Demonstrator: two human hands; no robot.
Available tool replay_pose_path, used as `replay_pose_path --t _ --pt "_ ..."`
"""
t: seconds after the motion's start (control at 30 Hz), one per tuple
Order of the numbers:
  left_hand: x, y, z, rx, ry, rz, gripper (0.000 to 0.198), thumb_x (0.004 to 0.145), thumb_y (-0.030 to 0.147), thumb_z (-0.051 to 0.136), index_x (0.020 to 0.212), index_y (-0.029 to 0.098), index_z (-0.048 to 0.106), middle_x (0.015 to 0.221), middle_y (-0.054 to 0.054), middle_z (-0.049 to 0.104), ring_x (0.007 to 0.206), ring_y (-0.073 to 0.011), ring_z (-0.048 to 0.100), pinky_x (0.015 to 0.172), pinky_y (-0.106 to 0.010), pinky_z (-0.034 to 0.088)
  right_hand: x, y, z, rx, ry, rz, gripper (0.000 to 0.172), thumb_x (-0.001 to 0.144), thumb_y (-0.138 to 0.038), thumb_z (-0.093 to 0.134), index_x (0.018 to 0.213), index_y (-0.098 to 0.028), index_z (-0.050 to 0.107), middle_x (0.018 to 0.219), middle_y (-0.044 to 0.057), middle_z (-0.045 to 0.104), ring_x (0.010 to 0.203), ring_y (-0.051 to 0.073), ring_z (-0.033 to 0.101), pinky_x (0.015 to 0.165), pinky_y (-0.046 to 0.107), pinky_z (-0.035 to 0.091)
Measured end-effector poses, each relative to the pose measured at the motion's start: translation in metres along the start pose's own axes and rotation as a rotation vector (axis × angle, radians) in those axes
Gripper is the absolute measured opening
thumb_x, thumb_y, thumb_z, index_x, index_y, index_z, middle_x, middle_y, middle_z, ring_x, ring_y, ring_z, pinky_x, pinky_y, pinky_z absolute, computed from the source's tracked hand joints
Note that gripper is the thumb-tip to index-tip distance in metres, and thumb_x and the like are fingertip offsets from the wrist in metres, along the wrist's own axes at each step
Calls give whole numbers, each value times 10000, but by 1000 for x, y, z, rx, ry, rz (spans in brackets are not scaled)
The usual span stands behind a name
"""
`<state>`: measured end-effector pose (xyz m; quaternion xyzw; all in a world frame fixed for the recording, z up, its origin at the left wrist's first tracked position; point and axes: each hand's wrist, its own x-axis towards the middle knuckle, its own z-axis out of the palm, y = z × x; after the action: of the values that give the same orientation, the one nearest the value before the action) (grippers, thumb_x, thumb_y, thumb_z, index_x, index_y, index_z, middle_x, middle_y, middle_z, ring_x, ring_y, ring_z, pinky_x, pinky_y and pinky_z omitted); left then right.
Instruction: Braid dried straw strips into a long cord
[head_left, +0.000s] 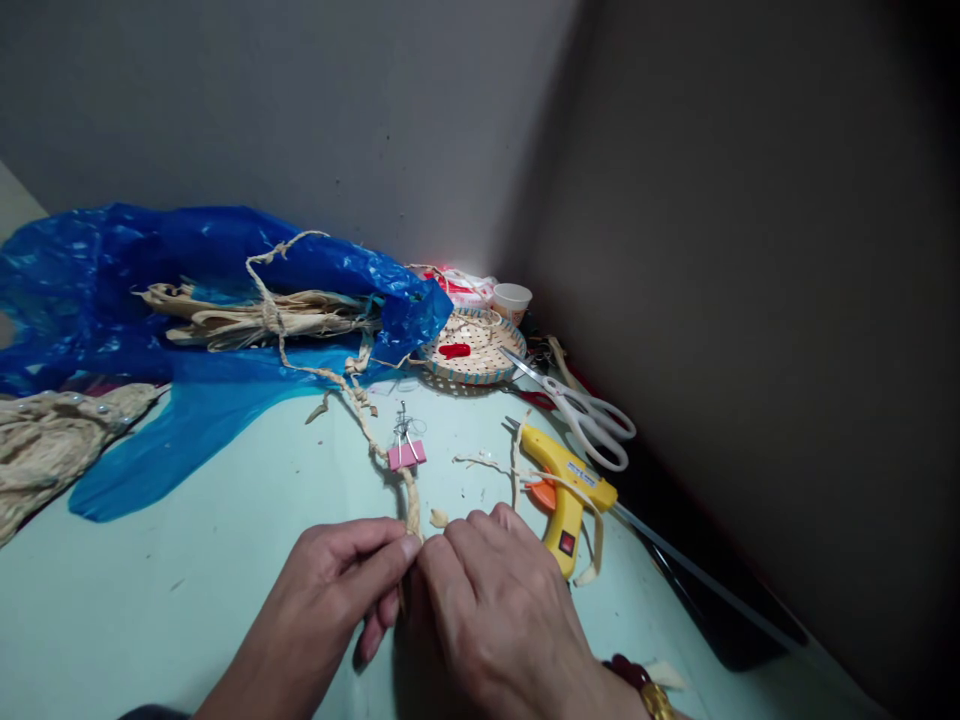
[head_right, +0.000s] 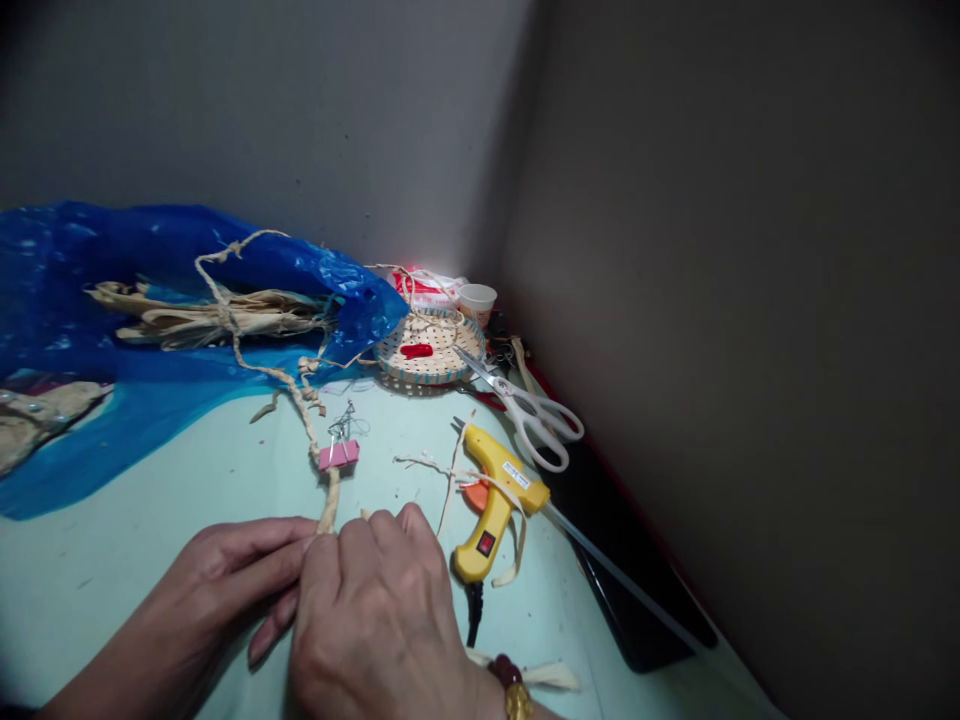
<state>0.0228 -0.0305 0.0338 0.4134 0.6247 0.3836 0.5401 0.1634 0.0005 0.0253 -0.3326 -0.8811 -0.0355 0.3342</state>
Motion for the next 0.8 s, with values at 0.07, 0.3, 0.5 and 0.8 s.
replay_pose_path --t 0.07,0.3,0.5,0.8 --pt "0 1 1 -9 16 11 373 836 444 560 588 166 589 470 49 447 461 -110 407 514 -248 339 -2 -1 -2 -6 -14 -33 198 872 -95 425 738 -197 531 605 20 516 611 182 456 698 338 370" --pt "-3 -1 1 -172 90 -69 203 774 369 678 730 173 704 578 31 537 572 -121 447 520 -205 359 -6 1 -7 2 -110 -125 190 868 -83 480 991 -153 607 677 27 566 650 187 496 715 331 401" --pt "-1 -2 -9 -137 43 42 105 776 242 676 832 207 756 659 32 651 731 -168 577 674 -216 462 10 14 -16 384 -236 122 102 893 -222 494 859 -179 581 803 58 591 762 193 531 712 325 418" --pt "-3 0 -9 -139 39 50 148 796 223 650 906 225 749 803 17 733 788 -176 627 764 -240 499 29 27 -15 1340 -729 648 149 942 -262 469 895 -155 561 745 -4 551 601 78 450 557 197 357"
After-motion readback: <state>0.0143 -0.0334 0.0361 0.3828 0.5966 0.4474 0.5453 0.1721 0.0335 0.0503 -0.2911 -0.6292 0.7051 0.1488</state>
